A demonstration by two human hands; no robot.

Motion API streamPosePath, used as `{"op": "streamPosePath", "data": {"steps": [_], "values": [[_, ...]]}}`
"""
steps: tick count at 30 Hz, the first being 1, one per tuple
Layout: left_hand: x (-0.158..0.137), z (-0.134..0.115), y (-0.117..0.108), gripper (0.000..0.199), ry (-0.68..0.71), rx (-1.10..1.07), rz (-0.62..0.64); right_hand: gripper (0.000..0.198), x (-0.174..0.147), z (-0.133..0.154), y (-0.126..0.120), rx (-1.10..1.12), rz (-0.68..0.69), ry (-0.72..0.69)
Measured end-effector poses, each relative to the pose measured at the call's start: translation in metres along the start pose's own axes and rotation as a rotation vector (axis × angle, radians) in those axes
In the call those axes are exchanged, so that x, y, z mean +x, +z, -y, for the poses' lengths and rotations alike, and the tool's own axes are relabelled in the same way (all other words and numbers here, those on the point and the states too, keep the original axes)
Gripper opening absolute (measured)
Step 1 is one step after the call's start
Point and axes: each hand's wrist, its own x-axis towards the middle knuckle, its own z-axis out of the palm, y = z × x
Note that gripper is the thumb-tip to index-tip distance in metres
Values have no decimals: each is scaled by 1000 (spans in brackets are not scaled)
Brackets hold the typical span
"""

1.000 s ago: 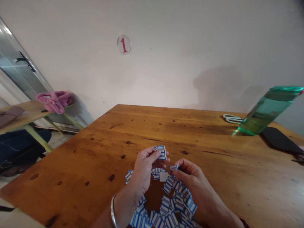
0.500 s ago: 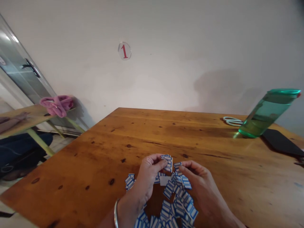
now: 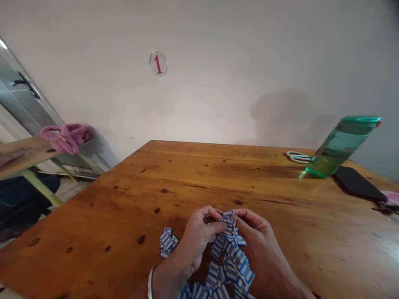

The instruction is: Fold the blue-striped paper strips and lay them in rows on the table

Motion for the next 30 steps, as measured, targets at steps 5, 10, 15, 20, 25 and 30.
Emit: {"op": "streamPosePath", "data": {"steps": [5, 10, 15, 20, 25, 30], "values": [[1, 1, -2, 19, -13, 113, -58, 21, -3, 1, 1, 22, 28, 13], [1, 1, -2, 18, -10, 142, -85, 19, -5, -1, 0, 31, 66, 44], [4, 6, -6, 20, -7, 130, -78, 22, -3, -1, 0, 22, 62, 50], [3, 4, -5, 15, -10, 139, -64, 25, -3, 1, 2, -30, -15, -22], [0, -2, -1, 15, -12, 157, -58, 23, -6, 5, 6, -31, -61, -80], [1, -2, -1, 13, 23, 176, -75, 17, -2, 5, 5, -90, -40, -104]]}}
